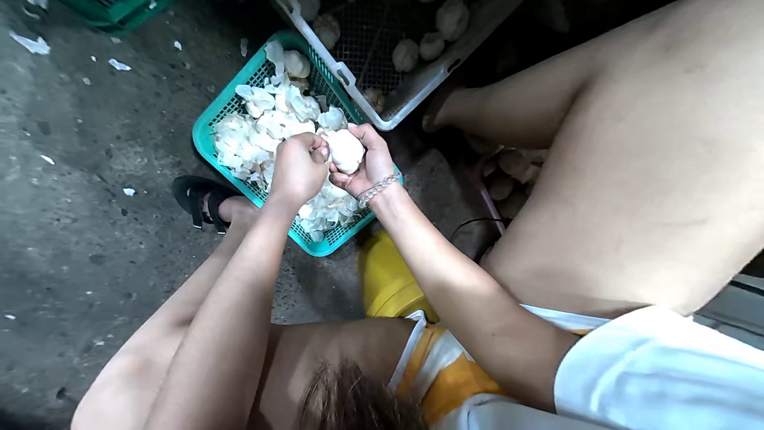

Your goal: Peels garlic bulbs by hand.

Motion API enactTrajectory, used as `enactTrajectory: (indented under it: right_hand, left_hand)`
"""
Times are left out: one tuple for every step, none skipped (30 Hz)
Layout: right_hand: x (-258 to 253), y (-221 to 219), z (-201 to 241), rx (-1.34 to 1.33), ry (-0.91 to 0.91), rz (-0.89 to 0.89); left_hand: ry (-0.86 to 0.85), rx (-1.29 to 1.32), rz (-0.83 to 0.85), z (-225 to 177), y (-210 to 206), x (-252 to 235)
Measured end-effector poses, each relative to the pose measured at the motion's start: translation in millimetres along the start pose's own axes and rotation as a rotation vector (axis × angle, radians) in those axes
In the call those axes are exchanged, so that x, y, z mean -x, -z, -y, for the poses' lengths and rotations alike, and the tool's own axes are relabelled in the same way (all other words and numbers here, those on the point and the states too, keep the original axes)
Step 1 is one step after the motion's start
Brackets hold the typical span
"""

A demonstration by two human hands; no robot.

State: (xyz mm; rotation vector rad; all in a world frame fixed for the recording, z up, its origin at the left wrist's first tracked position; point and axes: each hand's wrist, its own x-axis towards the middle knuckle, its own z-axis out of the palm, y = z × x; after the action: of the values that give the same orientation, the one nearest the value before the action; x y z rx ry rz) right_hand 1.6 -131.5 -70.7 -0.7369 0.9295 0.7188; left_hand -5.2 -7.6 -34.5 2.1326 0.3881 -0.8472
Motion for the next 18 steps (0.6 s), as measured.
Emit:
enactTrajectory:
  right_hand:
    - [-1.8, 3.0, -2.0, -0.028, -0.005, 0.015]
    - [-4.1, 6.1, -3.7, -0.080, -0.015, 0.045]
    - [-5.7, 8.6, -4.1, -0.132, -0.030, 0.075]
    - [-6.4, 8.7, -2.9, -0.142, -0.029, 0.063]
    - [-6.8, 6.9, -0.5, -0.101, -0.008, 0.017]
    - [-6.8, 6.1, 1.7, -0.036, 0.023, -0.025]
    - [-7.1, 6.9, 3.1, 0.039, 0.049, -0.033]
    - [-9.1, 7.3, 2.9, 0.115, 0.075, -0.030]
    - [-9.6, 7.5, 1.5, 0.167, 0.084, -0.009]
    - [-8.4, 6.1, -1.1, 0.193, 0.083, 0.028]
    - [-5.2, 2.5, -4.3, 0.178, 0.074, 0.061]
    - [0.0, -3.7, -7.9, 0.132, 0.063, 0.075]
    - [5.4, -9.3, -11.3, 0.079, 0.058, 0.085]
    - [9.9, -12.8, -13.3, 0.033, 0.058, 0.107]
    - [12.5, -15.4, -14.1, 0.014, 0.066, 0.140]
    - [14.0, -18.3, -13.2, 0.022, 0.082, 0.167]
    - [16.1, -21.7, -11.5, 0.039, 0.096, 0.164]
    - [19.1, -25.7, -9.6, 0.048, 0.104, 0.129]
  left_hand:
    - [-0.012, -0.083, 0.013, -1.2, -2.2, 0.1]
    - [-0.019, -0.169, 0.025, 3.1, -4.5, -1.7]
    - [-0.017, -0.244, 0.035, 11.5, -5.9, -4.6]
    - [-0.003, -0.296, 0.046, 20.6, -6.3, -7.2]
    - [0.015, -0.318, 0.057, 28.4, -6.4, -9.7]
    - [0.043, -0.297, 0.068, 32.5, -6.9, -10.6]
    - [0.071, -0.228, 0.079, 32.6, -7.5, -9.8]
    - [0.093, -0.111, 0.093, 28.5, -7.1, -8.1]
    - [0.096, 0.045, 0.095, 23.9, -7.4, -5.9]
    - [0.084, 0.201, 0.075, 21.3, -10.0, -5.0]
    - [0.069, 0.323, 0.060, 19.1, -13.2, -4.9]
    - [0.064, 0.393, 0.054, 19.1, -15.7, -6.3]
    - [0.072, 0.456, 0.041, 19.5, -16.4, -7.3]
    - [0.083, 0.495, 0.026, 19.9, -15.3, -7.6]
    - [0.091, 0.509, 0.001, 19.0, -13.2, -7.2]
    - [0.093, 0.518, -0.028, 17.0, -10.8, -6.7]
    - [0.092, 0.524, -0.061, 14.8, -9.8, -5.4]
    - [0.092, 0.529, -0.090, 12.2, -10.3, -3.5]
